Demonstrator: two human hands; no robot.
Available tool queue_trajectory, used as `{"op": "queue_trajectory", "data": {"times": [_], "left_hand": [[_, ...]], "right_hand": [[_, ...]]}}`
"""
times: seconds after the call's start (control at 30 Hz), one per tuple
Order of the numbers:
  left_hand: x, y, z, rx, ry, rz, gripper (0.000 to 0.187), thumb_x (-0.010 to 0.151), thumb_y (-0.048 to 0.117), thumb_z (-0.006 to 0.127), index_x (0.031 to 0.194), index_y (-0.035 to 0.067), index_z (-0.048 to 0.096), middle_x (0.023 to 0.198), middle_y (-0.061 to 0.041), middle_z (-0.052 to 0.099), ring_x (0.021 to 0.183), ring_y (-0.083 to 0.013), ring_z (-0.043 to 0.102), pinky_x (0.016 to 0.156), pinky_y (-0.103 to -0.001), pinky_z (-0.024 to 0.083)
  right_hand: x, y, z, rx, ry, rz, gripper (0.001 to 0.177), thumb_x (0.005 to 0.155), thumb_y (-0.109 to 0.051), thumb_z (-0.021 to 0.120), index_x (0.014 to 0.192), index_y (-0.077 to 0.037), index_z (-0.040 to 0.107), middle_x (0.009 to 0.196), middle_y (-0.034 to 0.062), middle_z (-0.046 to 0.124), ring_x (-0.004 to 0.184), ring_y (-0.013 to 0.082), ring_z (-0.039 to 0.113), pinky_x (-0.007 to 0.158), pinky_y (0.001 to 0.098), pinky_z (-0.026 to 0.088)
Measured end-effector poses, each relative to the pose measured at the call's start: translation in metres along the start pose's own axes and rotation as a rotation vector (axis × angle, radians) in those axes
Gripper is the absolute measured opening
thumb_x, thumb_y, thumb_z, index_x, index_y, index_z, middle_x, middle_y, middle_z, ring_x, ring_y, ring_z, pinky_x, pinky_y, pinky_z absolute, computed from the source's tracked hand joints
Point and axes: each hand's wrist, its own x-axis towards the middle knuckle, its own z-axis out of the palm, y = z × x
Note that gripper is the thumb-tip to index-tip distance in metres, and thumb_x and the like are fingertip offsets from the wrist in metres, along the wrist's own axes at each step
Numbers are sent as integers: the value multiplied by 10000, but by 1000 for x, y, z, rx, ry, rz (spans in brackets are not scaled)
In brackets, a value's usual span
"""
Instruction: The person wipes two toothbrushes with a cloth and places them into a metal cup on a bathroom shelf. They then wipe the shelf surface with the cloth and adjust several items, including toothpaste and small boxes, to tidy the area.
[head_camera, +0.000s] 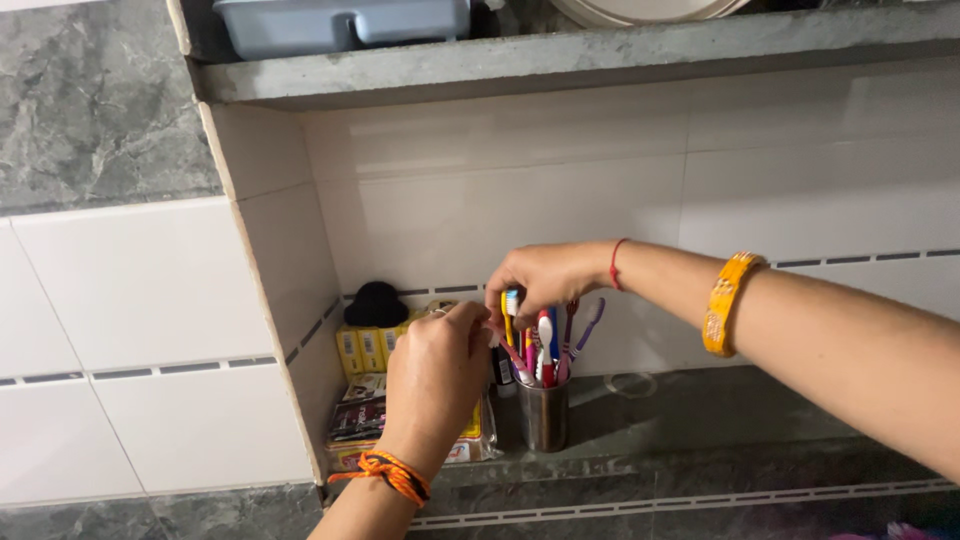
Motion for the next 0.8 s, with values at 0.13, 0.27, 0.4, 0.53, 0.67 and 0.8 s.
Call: {"op": "queue_trajectory", "data": {"times": [0.13,0.27,0.4,0.53,0.67,0.8], "left_hand": [[-1,2,0,-2,6,7,154,850,207,695,960,117,752,848,-154,735,778,-385,704,660,-489,553],[-1,2,-2,20,-24,-4,154,854,229,701,946,115,748,824,-155,730,772,-376,707,666,-484,555],[-1,5,-5,15,-18,13,170,848,218,698,976,119,747,824,-155,729,771,-375,705,664,-487,549],[-3,15,-12,14,0,-5,167,851,225,699,970,118,749,908,-125,737,797,-370,702,662,-489,545],[0,23,-17,49,58,20,245,833,241,714,1040,116,746,966,-94,738,804,-355,704,659,-481,548],[7,30,-13,11,101,157,166,872,209,683,984,108,752,985,-74,759,840,-324,717,687,-447,563]], "right_hand": [[-12,-5,-21,60,31,-22,302,779,-61,779,1080,-54,761,975,24,781,868,84,706,755,273,576],[-18,-6,-20,1,137,19,212,826,-131,791,1008,-25,815,928,84,820,835,110,722,753,262,570],[-16,-2,-12,-24,196,-28,231,802,-128,799,1014,-39,811,940,76,815,845,124,722,756,277,571],[-26,-4,-24,-52,273,-185,306,799,-130,779,1097,-63,756,1016,33,789,923,130,740,821,292,595],[-68,-6,-43,-341,539,-112,295,822,-197,770,1077,-48,781,997,69,804,935,168,770,847,328,586],[-100,-5,-35,-447,440,270,390,825,-324,786,1122,-72,771,976,78,805,910,195,760,844,340,576]]}}
